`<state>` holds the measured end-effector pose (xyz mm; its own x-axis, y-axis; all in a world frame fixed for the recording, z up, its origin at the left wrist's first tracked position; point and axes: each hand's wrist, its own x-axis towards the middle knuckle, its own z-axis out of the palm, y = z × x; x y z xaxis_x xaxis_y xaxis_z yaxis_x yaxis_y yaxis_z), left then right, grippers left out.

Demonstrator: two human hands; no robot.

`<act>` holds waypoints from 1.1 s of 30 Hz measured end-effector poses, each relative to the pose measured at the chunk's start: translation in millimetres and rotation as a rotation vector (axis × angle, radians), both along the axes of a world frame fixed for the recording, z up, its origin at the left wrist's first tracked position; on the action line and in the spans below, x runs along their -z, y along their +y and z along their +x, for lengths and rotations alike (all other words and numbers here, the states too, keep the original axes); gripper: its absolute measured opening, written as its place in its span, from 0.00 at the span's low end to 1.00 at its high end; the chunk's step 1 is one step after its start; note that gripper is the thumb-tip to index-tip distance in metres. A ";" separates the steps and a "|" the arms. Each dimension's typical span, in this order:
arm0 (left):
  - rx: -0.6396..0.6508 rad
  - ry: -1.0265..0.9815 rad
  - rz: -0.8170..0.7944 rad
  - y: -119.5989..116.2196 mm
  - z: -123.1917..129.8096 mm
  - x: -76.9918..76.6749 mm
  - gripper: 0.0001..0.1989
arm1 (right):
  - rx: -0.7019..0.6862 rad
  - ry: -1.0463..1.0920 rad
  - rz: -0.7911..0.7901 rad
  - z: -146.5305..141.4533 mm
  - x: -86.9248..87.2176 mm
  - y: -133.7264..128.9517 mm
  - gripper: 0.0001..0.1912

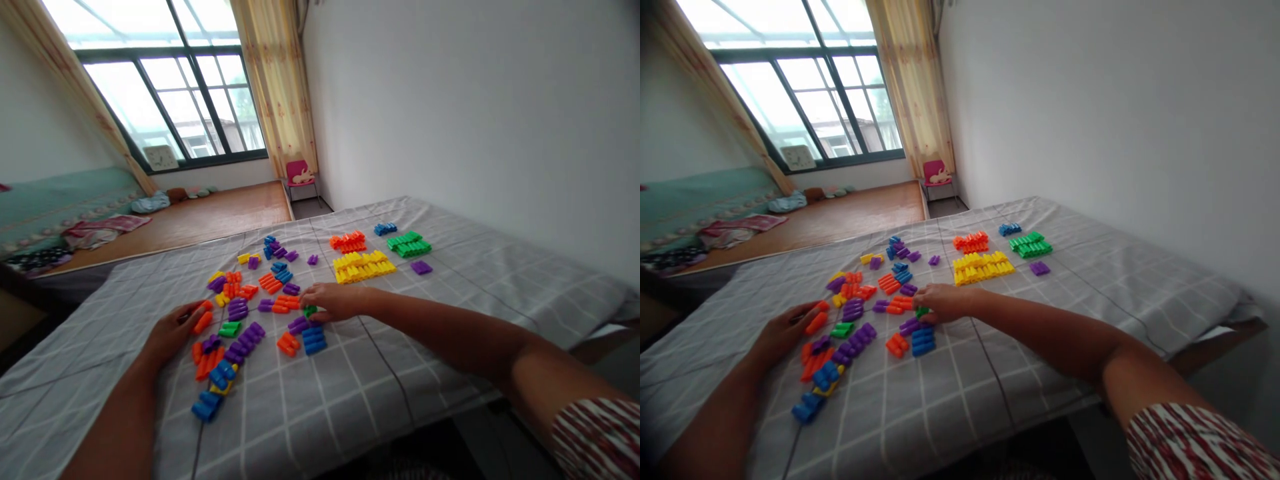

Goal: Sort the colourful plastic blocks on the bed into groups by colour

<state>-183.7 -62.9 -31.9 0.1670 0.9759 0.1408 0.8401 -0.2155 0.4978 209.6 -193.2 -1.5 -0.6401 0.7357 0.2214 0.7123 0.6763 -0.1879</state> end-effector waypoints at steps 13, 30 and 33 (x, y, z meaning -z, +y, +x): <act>-0.017 -0.024 -0.019 2.7 -1.9 0.6 0.34 | 0.788 0.053 -0.033 258.9 -21.5 45.9 0.21; 0.027 -0.020 0.043 -0.5 3.5 7.5 0.33 | 0.473 -0.061 0.073 204.6 -14.7 60.2 0.21; 0.070 -0.010 0.117 4.2 2.1 15.6 0.30 | 0.223 -0.012 0.048 115.1 -12.8 59.5 0.17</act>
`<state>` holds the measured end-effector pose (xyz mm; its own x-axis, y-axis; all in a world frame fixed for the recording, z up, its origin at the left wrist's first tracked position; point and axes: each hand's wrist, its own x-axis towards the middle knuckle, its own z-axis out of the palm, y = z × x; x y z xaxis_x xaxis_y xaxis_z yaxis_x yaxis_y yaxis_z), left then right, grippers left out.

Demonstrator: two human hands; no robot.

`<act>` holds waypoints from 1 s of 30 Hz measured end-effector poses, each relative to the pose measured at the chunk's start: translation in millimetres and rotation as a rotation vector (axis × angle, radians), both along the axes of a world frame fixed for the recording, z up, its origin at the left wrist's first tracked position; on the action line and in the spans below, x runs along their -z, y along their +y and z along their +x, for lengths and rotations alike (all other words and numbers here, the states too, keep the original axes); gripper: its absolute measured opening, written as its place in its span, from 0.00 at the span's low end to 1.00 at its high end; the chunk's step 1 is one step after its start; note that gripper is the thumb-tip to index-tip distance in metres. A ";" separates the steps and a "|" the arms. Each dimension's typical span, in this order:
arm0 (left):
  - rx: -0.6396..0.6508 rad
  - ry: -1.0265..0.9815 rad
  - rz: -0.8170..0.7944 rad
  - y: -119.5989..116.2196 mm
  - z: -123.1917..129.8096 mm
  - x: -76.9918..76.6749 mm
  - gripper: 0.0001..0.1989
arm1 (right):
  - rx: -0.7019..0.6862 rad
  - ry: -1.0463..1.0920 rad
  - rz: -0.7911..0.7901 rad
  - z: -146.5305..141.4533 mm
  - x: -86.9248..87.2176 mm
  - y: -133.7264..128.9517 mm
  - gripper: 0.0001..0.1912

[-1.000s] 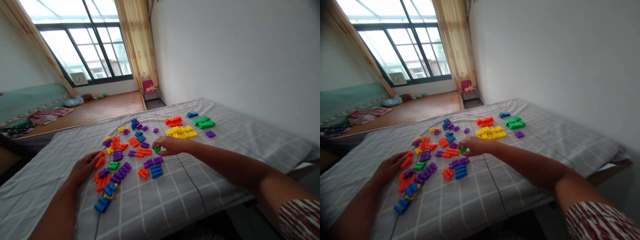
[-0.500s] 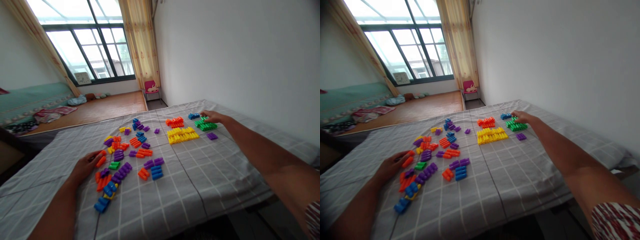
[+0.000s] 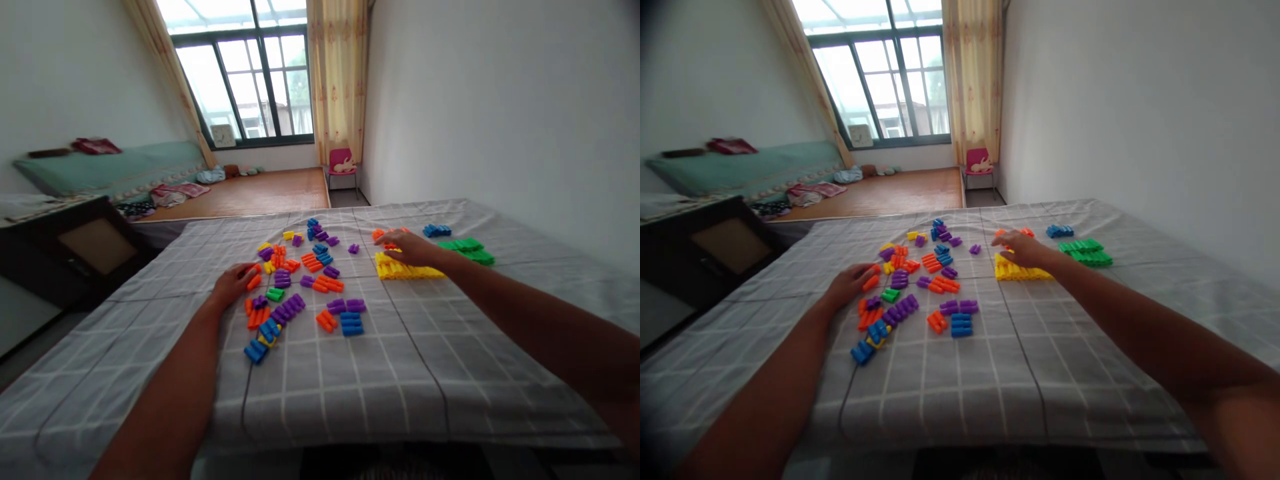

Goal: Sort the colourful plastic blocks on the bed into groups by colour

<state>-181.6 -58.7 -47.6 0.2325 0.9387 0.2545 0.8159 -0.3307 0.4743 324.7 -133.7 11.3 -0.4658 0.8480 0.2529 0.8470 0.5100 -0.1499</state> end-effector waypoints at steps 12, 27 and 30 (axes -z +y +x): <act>-0.091 -0.019 0.284 17.4 -6.0 20.2 0.18 | 0.135 -0.107 -0.071 -151.0 21.0 80.1 0.15; -0.033 0.036 0.234 22.9 -18.0 19.4 0.21 | 0.155 0.287 -0.159 -117.1 1.2 97.9 0.18; -0.032 0.042 0.221 25.1 -20.7 19.2 0.22 | 0.233 0.343 -0.122 -52.2 -10.5 90.4 0.17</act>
